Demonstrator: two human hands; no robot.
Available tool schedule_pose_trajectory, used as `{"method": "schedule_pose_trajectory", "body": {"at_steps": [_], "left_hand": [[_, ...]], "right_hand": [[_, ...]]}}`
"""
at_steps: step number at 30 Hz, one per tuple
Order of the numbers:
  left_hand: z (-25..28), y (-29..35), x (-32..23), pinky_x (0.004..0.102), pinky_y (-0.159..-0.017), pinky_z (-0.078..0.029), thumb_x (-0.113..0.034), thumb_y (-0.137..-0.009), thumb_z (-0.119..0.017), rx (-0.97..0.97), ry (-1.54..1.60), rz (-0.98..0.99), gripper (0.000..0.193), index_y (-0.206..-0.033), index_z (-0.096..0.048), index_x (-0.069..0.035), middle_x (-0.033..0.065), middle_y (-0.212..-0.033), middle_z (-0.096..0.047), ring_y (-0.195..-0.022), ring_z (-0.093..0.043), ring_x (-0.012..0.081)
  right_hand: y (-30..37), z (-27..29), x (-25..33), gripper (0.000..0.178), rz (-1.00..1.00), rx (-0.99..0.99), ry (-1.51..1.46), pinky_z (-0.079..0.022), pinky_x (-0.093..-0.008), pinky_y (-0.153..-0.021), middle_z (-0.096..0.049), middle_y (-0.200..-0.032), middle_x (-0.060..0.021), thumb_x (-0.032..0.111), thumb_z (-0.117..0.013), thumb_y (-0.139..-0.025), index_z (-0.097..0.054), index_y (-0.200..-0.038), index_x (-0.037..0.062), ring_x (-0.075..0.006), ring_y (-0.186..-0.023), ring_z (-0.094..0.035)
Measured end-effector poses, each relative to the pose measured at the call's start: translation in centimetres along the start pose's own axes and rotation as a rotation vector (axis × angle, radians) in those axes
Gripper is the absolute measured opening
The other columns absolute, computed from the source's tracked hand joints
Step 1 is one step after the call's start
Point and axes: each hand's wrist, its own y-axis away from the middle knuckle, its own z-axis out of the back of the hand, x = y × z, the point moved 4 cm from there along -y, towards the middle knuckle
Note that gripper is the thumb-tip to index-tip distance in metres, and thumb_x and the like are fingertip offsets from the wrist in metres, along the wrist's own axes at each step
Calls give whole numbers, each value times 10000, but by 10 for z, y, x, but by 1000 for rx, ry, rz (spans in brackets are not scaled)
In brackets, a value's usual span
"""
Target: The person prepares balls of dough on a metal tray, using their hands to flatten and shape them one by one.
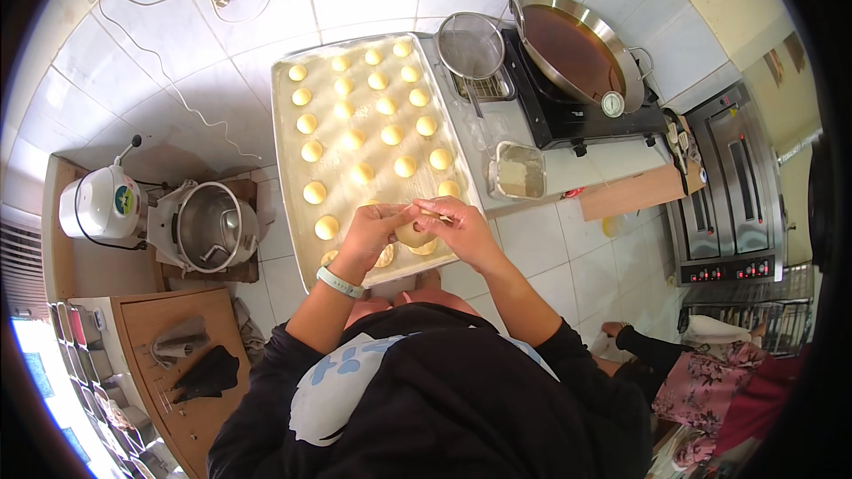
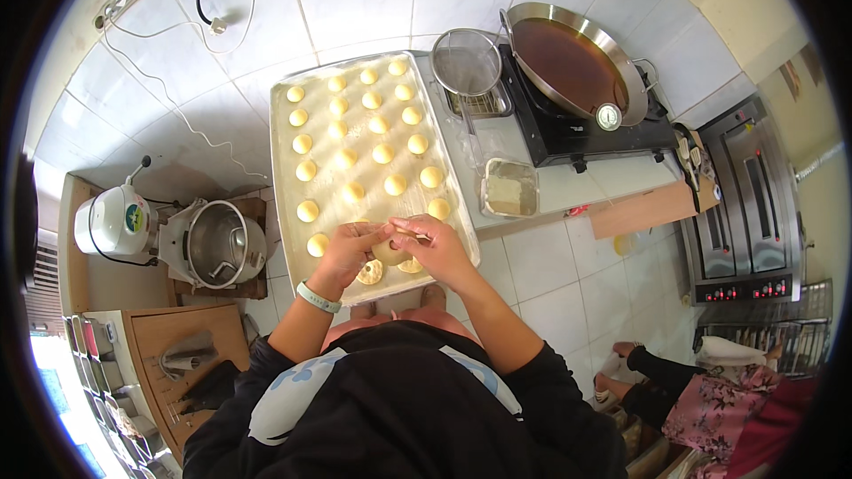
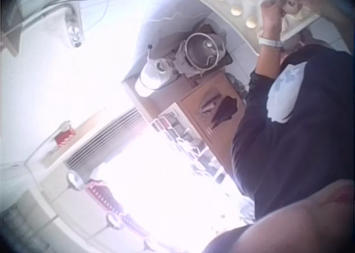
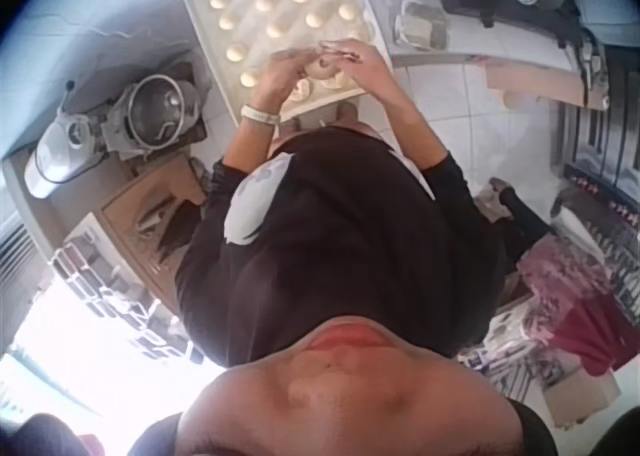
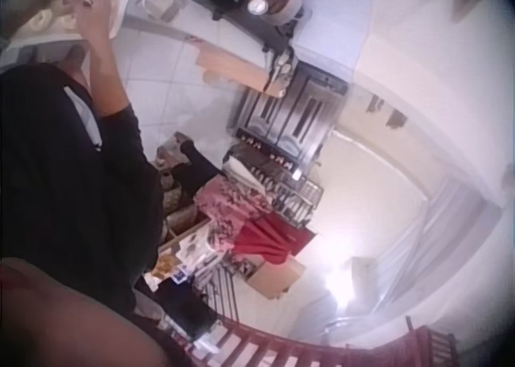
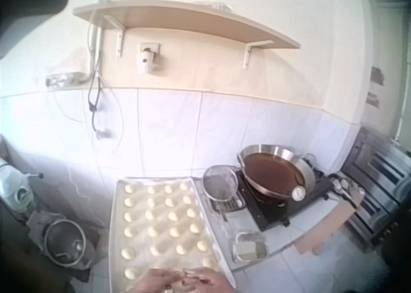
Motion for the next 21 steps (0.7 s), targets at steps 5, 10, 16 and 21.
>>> {"method": "schedule_pose_trajectory", "body": {"at_steps": [5, 10, 16, 21], "left_hand": [[1, -1, 0, 208, -600, -466, -196, -827, -677, -41, 43, -34, 349, -998, -620, 103, 114, -853, -662, -720, -615, 119], [-4, -3, 0, 213, -579, -463, -196, -816, -691, -31, -3, -53, 358, -995, -621, 105, 121, -846, -665, -700, -616, 119], [-9, -6, -6, 226, -619, -497, -200, -815, -693, 64, -85, -44, 356, -974, -621, 110, 123, -853, -659, -692, -627, 136], [-13, -5, -5, 233, -609, -505, -198, -823, -683, 30, -11, -37, 326, -962, -631, 93, 111, -822, -658, -677, -630, 141]], "right_hand": [[-4, 7, -1, 302, -8, 27, -37, -486, -242, -792, -629, -989, -94, 66, -610, -851, -581, -1132, -39, -156, -908, -635], [-5, 7, 3, 287, 38, 109, 64, -487, -252, -808, -616, -1014, -88, 63, -606, -847, -597, -1115, -37, -160, -947, -623], [-9, 10, 5, 331, 80, 116, 135, -495, -250, -790, -643, -943, -87, 67, -632, -827, -584, -1139, -33, -149, -917, -629], [-8, 13, 15, 410, 10, 147, 134, -497, -242, -775, -646, -951, -81, 64, -648, -814, -537, -1197, -32, -139, -906, -624]]}}
